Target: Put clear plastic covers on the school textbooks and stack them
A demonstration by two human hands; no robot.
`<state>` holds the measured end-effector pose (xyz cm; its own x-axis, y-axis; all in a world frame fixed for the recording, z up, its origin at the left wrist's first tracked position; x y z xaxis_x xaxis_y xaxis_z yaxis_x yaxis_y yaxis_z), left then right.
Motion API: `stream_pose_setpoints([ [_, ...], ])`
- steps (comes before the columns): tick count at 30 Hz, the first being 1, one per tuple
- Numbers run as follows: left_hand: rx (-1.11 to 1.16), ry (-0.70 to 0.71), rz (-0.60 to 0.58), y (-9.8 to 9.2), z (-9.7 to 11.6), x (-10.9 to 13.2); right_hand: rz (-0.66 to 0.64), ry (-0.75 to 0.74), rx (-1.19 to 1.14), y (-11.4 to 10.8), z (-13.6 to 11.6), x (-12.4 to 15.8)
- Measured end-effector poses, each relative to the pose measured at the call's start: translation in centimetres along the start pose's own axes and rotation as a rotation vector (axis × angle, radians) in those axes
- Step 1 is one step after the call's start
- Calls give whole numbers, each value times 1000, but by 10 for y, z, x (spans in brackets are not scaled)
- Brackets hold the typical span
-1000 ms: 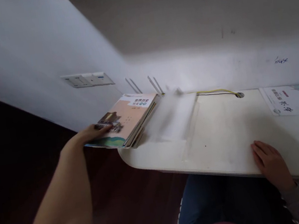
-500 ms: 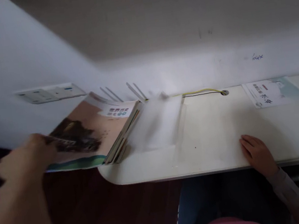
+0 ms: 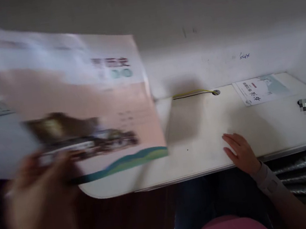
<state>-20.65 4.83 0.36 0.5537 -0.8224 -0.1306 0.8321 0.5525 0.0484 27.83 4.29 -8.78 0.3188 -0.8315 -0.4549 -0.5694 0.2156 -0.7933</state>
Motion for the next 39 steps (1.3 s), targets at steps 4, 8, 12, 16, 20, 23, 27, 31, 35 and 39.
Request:
stream_pose_setpoints([
  [4,366,-290,-474,189,-84,63,-25,47,-407,21,-25,3],
  [8,413,-352,-629,265,-130,119,215,408,-555,24,-1,17],
  [12,172,-136,-903,292,-122,131,447,655,-442,-4,33,34],
  [16,-469,354,-877,268,-99,111,436,661,-315,-37,57,39],
  [20,-945,683,-697,227,-99,108,390,592,-21,-67,54,27],
  [23,-1115,730,-686,208,-115,116,268,414,227,-70,22,-6],
  [27,-1177,710,-688,200,-124,121,113,177,404,-52,-37,-48],
  [31,-1127,716,-733,203,-121,121,28,102,539,-34,-85,-75],
  [35,-1054,695,-789,203,-119,120,-100,20,507,0,-119,-94],
  [39,-968,606,-856,196,-123,112,-291,-58,482,55,-139,-96],
])
Point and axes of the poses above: each hand's wrist, its own x-axis away from the middle knuckle, its own y-axis out of the palm, z = x × y, the point moved 9 cm from there along -x, towards the middle knuckle, and after that the axes turned 9 degrees about -z, right-handed, at the moved point
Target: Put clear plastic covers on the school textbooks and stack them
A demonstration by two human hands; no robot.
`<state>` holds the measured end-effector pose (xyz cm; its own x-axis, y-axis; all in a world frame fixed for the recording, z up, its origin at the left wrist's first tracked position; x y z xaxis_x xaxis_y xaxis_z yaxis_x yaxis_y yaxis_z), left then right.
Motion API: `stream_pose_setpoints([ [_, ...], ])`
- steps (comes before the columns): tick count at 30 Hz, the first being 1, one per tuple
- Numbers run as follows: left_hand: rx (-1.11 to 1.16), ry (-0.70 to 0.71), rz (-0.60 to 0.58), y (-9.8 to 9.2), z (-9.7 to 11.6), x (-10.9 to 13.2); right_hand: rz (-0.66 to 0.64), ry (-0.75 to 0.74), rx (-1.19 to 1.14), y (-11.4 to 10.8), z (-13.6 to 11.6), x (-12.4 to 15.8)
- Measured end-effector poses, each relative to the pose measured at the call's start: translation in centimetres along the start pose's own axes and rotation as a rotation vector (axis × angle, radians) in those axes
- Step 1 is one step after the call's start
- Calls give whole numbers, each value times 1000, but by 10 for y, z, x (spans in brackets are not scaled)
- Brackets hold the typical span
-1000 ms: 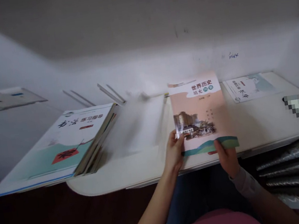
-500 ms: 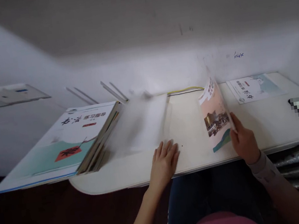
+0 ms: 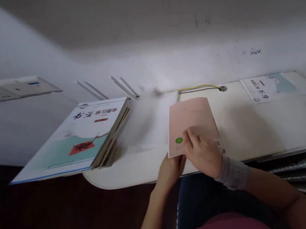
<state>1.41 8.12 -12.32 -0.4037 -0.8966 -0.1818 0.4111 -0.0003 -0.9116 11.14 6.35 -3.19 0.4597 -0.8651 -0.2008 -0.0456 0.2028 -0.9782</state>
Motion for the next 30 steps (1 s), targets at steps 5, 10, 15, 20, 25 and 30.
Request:
stream_pose_setpoints([
  [5,-29,-12,-26,-3,-12,3,-140,-90,92,49,-32,-2],
  [10,-131,-194,-54,-8,-20,1,-143,-67,88,55,-28,-2],
  [15,36,-306,-46,-20,-28,-3,-94,-31,36,46,-15,0],
  [20,95,-401,-50,-27,-38,-10,30,-31,-17,33,-6,4],
  [25,77,-504,-136,-30,-39,-23,79,-27,-78,26,-1,6],
  [30,728,-368,120,-42,-46,-25,196,33,-135,13,14,14],
])
Point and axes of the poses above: each hand's wrist, its own x-axis away from the middle knuckle, its own y-axis out of the palm, z = x × y, the point moved 9 cm from there along -x, towards the middle knuckle, and after that the axes turned 9 degrees about -z, right-handed, at the moved point
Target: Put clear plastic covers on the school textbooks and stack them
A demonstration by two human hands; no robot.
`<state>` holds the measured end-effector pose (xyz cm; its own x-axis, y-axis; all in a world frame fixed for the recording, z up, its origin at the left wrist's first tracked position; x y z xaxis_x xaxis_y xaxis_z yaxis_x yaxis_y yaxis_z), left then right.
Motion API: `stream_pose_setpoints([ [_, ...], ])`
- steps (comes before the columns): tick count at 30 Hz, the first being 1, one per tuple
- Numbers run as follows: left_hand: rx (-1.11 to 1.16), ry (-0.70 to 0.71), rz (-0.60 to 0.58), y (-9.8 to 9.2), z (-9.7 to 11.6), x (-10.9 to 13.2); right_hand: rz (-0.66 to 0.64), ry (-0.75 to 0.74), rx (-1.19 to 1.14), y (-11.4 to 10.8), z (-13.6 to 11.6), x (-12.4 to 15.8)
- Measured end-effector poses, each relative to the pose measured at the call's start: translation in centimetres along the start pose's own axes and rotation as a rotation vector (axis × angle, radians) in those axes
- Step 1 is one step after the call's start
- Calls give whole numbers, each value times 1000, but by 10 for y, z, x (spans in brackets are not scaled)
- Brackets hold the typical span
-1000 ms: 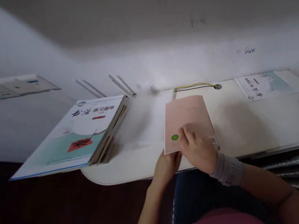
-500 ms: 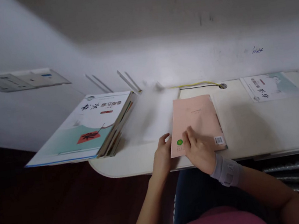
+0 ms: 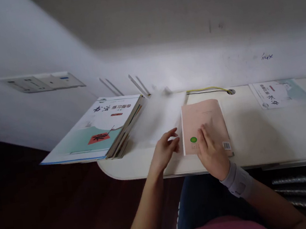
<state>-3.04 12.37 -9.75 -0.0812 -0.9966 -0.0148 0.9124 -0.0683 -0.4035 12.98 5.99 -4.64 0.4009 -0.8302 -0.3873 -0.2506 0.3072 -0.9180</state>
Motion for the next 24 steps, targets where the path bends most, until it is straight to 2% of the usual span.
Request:
stream_pose_setpoints([
  [2,205,45,89,-8,-8,5,49,39,-15,-5,5,2],
  [3,210,58,135,-12,-13,9,52,37,-20,-4,5,3],
  [6,-98,32,181,-13,-21,18,-65,-23,24,13,-11,2],
  [10,-545,-84,55,-3,-21,18,-333,-95,145,55,-35,5],
  [12,-714,-162,-17,0,-18,13,-379,-120,154,65,-41,7],
  [14,-881,-216,-51,-1,-12,5,-370,-131,147,67,-41,7],
  [17,-1030,-169,-104,3,1,-17,-380,-157,142,68,-37,7],
  [21,-1027,-105,-219,9,3,-56,-423,-181,128,69,-35,6],
  [24,-1004,-110,-244,9,-2,-80,-425,-189,125,67,-35,3],
])
Point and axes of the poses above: each hand's wrist, its own x-axis away from the middle knuckle, its own y-axis out of the palm, z = x × y, the point moved 9 cm from there along -x, towards the middle knuckle, and after that the axes turned 9 degrees about -z, right-handed, at the moved point
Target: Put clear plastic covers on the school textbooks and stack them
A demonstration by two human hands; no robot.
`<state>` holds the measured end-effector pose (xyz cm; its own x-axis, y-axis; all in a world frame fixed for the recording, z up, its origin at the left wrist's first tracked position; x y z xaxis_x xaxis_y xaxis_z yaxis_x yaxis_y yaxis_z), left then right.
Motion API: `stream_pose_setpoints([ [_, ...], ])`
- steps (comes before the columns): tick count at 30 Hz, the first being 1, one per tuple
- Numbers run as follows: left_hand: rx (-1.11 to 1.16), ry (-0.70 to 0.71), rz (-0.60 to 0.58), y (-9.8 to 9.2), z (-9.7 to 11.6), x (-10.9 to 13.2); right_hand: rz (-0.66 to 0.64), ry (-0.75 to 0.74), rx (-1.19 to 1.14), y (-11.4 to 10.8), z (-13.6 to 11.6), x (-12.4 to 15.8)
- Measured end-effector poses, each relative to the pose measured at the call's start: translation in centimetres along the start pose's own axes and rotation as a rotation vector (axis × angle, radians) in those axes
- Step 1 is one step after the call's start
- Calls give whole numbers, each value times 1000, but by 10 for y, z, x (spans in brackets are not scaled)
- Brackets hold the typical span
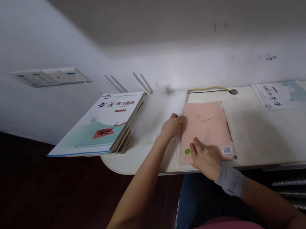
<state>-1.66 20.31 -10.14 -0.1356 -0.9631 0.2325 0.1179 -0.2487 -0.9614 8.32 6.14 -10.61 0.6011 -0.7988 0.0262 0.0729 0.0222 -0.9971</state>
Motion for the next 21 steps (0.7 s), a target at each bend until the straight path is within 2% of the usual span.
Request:
stream_pose_setpoints([
  [8,9,-98,29,8,-15,-25,-63,16,-27,-1,1,-2],
  [12,-6,-153,78,1,-22,-36,-63,20,-67,5,2,-3],
  [16,-38,-114,139,-10,-14,-46,-56,21,-110,11,3,-5],
  [21,-79,-64,185,-15,-6,-55,-23,14,-133,15,2,-10],
])
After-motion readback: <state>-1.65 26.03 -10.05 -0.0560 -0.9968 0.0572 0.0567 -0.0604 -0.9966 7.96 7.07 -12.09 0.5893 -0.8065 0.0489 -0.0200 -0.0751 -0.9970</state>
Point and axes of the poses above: each hand's wrist, its own x-axis away from the middle knuckle, its own y-axis out of the palm, z = x × y, the point moved 9 cm from there along -x, towards the middle knuckle, and after that the axes turned 9 degrees about -z, right-handed, at the moved point
